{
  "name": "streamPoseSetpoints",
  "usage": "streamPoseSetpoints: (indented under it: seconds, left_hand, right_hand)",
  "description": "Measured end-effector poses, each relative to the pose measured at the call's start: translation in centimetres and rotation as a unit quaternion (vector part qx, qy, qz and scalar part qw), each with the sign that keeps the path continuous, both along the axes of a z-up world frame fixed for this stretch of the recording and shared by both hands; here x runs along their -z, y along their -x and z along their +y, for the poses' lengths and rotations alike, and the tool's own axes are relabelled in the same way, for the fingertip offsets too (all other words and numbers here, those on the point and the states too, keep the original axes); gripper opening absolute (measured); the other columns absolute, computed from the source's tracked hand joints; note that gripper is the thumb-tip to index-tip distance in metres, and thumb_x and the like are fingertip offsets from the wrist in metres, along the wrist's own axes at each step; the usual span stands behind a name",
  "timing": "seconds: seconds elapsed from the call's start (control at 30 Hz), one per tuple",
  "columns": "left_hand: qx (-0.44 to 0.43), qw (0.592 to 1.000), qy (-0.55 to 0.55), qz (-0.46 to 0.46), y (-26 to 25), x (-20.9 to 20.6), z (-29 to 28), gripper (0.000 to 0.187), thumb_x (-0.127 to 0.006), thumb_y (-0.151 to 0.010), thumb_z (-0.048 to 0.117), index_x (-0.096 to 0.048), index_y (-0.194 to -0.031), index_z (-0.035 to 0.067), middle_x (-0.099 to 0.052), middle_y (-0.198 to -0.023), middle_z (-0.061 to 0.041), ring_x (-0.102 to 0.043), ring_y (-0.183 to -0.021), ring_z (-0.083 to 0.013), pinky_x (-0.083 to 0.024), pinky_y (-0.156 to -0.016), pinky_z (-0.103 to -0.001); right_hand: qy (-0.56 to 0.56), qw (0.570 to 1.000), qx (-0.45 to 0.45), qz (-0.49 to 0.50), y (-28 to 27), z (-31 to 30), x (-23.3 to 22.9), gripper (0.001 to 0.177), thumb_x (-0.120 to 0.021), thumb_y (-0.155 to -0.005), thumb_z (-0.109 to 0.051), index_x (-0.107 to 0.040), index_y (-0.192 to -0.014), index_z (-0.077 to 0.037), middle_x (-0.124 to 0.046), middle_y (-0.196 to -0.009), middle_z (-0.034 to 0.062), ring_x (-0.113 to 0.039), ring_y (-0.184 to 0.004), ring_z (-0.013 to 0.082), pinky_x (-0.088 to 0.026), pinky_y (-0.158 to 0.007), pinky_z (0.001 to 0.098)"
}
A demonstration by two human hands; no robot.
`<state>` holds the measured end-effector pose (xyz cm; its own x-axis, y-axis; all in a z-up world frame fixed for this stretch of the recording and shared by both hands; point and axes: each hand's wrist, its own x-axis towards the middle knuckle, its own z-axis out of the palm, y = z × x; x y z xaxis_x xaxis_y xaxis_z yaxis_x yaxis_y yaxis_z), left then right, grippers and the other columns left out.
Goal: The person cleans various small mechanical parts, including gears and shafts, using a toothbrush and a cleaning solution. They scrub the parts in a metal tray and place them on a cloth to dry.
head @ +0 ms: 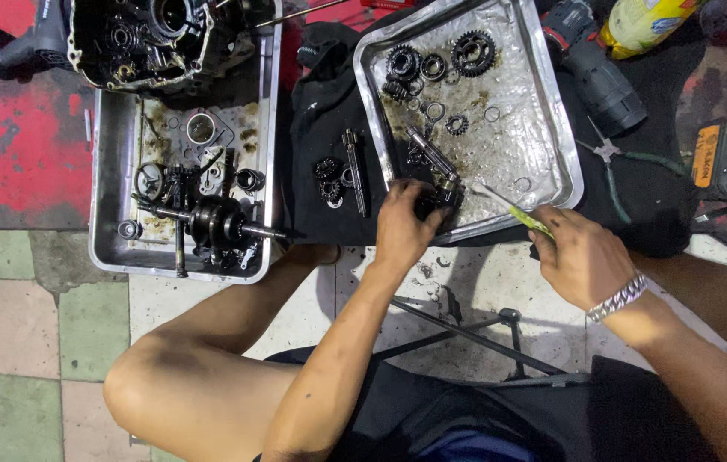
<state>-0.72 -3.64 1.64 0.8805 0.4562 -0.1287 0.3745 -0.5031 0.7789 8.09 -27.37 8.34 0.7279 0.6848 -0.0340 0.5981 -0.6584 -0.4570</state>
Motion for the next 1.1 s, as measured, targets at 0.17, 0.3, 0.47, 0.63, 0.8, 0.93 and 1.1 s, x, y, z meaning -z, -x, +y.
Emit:
streamPoseSetpoints:
  seconds: [0.17,0.3,0.47,0.63,0.8,0.93,1.1]
  left_hand:
    - [0.098,0.979,-0.131,-0.12,0.6,1.7,-1.1,0.041,-0.077,-0.081,0.009,-0.068,-0.121,0.007,-0.062,-0.128,-0.017,-0.061,-0.121,-0.0399,-0.052,-0.105,-0.047]
    - [0.067,0.985,-0.067,-0.142,1.0,1.8,-1.2,0.07,-0.076,-0.077,0.01,-0.049,-0.142,0.0,-0.049,-0.137,-0.031,-0.054,-0.123,-0.05,-0.05,-0.102,-0.049]
    - [0.028,0.991,-0.063,-0.115,1.1,2.8,-1.2,0.074,-0.08,-0.08,0.016,-0.048,-0.145,0.003,-0.051,-0.14,-0.031,-0.054,-0.127,-0.0498,-0.048,-0.107,-0.049]
    - [0.021,0.984,-0.111,-0.137,1.2,4.0,-2.3,0.06,-0.08,-0.086,0.018,-0.056,-0.14,0.006,-0.058,-0.137,-0.026,-0.059,-0.126,-0.0446,-0.05,-0.108,-0.047]
    - [0.064,0.971,-0.158,-0.166,1.4,4.2,-2.2,0.055,-0.078,-0.081,0.014,-0.06,-0.133,0.007,-0.064,-0.128,-0.019,-0.061,-0.119,-0.0401,-0.051,-0.106,-0.047]
    - [0.054,0.98,-0.13,-0.141,1.1,3.3,-2.1,0.051,-0.078,-0.081,0.013,-0.062,-0.129,0.007,-0.063,-0.119,-0.017,-0.063,-0.113,-0.038,-0.053,-0.099,-0.044]
    - [0.071,0.976,-0.143,-0.15,0.7,3.2,-2.0,0.051,-0.077,-0.081,0.013,-0.061,-0.129,0.006,-0.062,-0.122,-0.018,-0.062,-0.114,-0.0376,-0.053,-0.1,-0.044]
  right_hand:
    - [-0.059,0.996,0.049,0.048,0.8,-0.7,1.2,0.03,-0.065,-0.095,-0.015,-0.066,-0.12,0.002,-0.071,-0.1,0.0241,-0.07,-0.088,0.0437,-0.056,-0.077,0.05]
    - [-0.065,0.993,0.076,0.058,1.0,-0.9,1.9,0.028,-0.063,-0.096,-0.014,-0.064,-0.12,0.002,-0.071,-0.1,0.0246,-0.07,-0.087,0.0437,-0.057,-0.077,0.0503]
    - [-0.061,0.991,0.077,0.089,1.9,-0.4,3.1,0.033,-0.062,-0.096,-0.016,-0.064,-0.124,0.002,-0.071,-0.102,0.0235,-0.072,-0.082,0.0401,-0.059,-0.073,0.0486]
    - [-0.031,0.991,0.073,0.11,2.8,0.6,3.1,0.034,-0.061,-0.095,-0.016,-0.064,-0.124,0.001,-0.071,-0.104,0.0217,-0.072,-0.074,0.0377,-0.06,-0.065,0.0465]
    - [0.019,0.996,0.061,0.065,2.3,2.8,3.3,0.031,-0.06,-0.098,-0.017,-0.065,-0.125,-0.001,-0.069,-0.104,0.0221,-0.07,-0.063,0.0378,-0.059,-0.056,0.0471]
    - [0.066,0.993,0.047,0.084,2.8,2.5,1.4,0.033,-0.057,-0.098,-0.017,-0.062,-0.126,-0.001,-0.067,-0.1,0.0225,-0.068,-0.058,0.0395,-0.058,-0.052,0.0492]
    - [0.111,0.99,0.037,0.082,3.9,2.1,0.8,0.031,-0.055,-0.097,-0.018,-0.062,-0.124,-0.005,-0.064,-0.094,0.0209,-0.067,-0.06,0.0421,-0.056,-0.054,0.0519]
